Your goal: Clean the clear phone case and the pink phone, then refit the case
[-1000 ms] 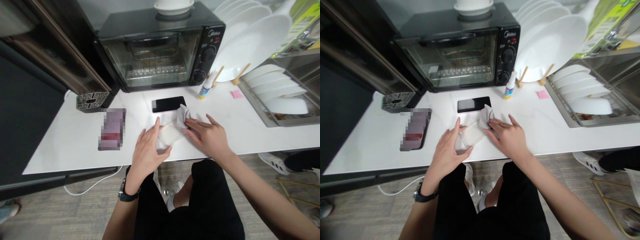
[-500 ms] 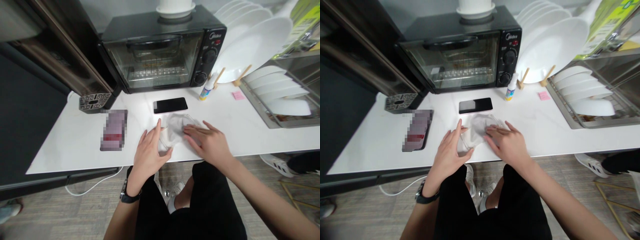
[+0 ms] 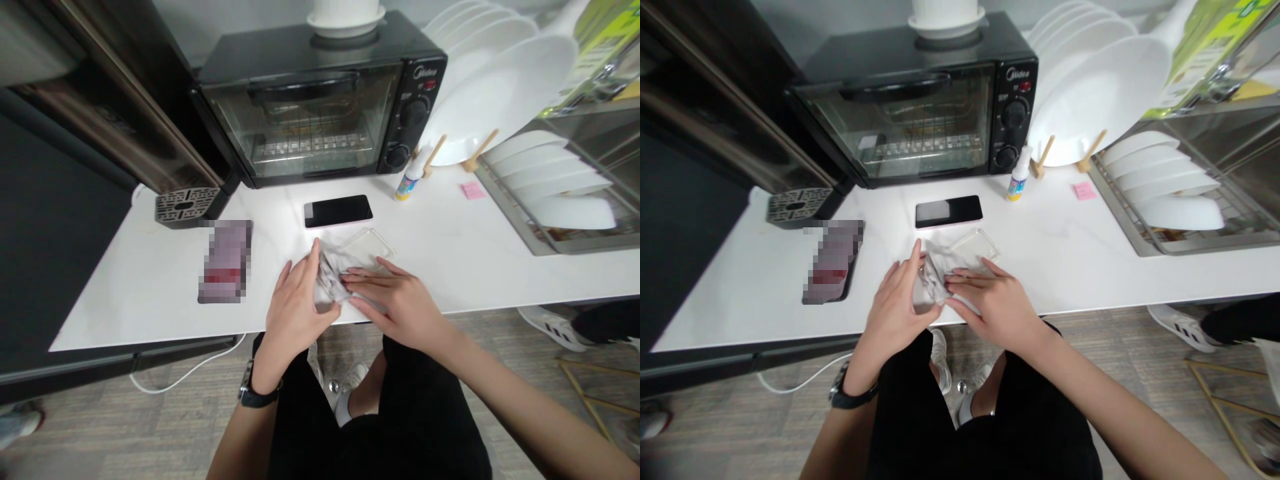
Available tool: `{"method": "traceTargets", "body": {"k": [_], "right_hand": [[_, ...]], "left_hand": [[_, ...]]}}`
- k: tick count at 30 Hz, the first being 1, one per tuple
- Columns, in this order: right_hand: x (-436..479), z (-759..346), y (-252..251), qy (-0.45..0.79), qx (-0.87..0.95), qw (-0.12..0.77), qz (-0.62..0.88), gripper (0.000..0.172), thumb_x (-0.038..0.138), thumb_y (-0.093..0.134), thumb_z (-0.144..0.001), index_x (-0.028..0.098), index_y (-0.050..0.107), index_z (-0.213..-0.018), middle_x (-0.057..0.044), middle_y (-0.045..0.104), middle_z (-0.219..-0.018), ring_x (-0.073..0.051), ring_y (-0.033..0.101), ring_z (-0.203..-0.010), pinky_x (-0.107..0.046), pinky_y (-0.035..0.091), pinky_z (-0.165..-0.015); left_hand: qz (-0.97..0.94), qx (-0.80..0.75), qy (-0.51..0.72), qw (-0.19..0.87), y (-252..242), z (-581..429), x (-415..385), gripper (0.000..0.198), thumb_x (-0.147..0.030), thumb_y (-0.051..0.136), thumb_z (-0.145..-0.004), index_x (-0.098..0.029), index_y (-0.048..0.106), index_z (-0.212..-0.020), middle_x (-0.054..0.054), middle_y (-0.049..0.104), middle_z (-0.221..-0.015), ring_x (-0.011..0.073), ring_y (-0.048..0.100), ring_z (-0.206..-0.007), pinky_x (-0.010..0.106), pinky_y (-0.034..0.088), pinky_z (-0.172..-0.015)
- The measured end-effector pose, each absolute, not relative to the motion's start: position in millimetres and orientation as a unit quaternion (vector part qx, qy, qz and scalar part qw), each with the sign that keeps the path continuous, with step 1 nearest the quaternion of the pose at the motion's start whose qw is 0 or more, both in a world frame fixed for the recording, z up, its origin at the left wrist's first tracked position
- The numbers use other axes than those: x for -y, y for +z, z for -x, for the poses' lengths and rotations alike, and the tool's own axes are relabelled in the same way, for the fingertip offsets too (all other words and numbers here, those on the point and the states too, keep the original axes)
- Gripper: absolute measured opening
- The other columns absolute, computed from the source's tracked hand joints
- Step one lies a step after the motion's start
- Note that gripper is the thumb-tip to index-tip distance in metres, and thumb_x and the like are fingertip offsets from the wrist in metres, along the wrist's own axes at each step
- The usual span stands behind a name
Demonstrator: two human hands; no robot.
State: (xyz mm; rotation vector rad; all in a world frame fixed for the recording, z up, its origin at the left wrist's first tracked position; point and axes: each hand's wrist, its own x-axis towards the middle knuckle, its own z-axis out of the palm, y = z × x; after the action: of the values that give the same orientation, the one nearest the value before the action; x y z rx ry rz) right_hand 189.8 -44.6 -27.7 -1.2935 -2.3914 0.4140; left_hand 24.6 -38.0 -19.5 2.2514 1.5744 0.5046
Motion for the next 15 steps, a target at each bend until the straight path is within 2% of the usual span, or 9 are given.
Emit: {"method": "traceTargets", "body": {"k": [6, 11, 15], "right_hand": [[23.7, -202.9, -30.7, 0.062, 0.797, 0.227, 0.556, 0.031, 0.034, 0.034, -0.074, 0.028, 0.041, -0.103, 0.001, 0.046, -0.105, -0.020, 0.037, -0.101, -0.041, 0.015, -0.093], [39.5, -161.7, -31.9, 0.108, 0.861, 0.217, 0.448, 0.042, 0.042, 0.037, -0.070, 0.022, 0.039, -0.106, 0.000, 0.043, -0.108, -0.017, 0.030, -0.106, -0.035, 0.018, -0.094], [53.0, -169.8, -27.7, 0.132, 0.862, 0.197, 0.448, 0.034, 0.039, 0.038, -0.071, 0.026, 0.042, -0.102, 0.003, 0.047, -0.104, -0.014, 0.035, -0.103, -0.035, 0.016, -0.095]], "left_hand": [[-0.797, -0.553, 0.170, 0.173, -19.4, -23.9, 38.9, 0.070, -0.025, 0.044, -0.066, -0.027, -0.002, -0.119, -0.003, 0.032, -0.116, 0.0149, 0.025, -0.109, 0.034, 0.008, -0.096], [-0.799, -0.550, 0.166, 0.179, -19.3, -21.4, 38.3, 0.076, -0.024, 0.046, -0.064, -0.026, -0.006, -0.119, -0.002, 0.032, -0.116, 0.0158, 0.026, -0.108, 0.033, 0.010, -0.096], [-0.798, -0.554, 0.162, 0.174, -19.3, -22.8, 38.9, 0.078, -0.026, 0.049, -0.062, -0.025, -0.005, -0.119, -0.001, 0.033, -0.115, 0.0168, 0.025, -0.109, 0.034, 0.010, -0.096]]}}
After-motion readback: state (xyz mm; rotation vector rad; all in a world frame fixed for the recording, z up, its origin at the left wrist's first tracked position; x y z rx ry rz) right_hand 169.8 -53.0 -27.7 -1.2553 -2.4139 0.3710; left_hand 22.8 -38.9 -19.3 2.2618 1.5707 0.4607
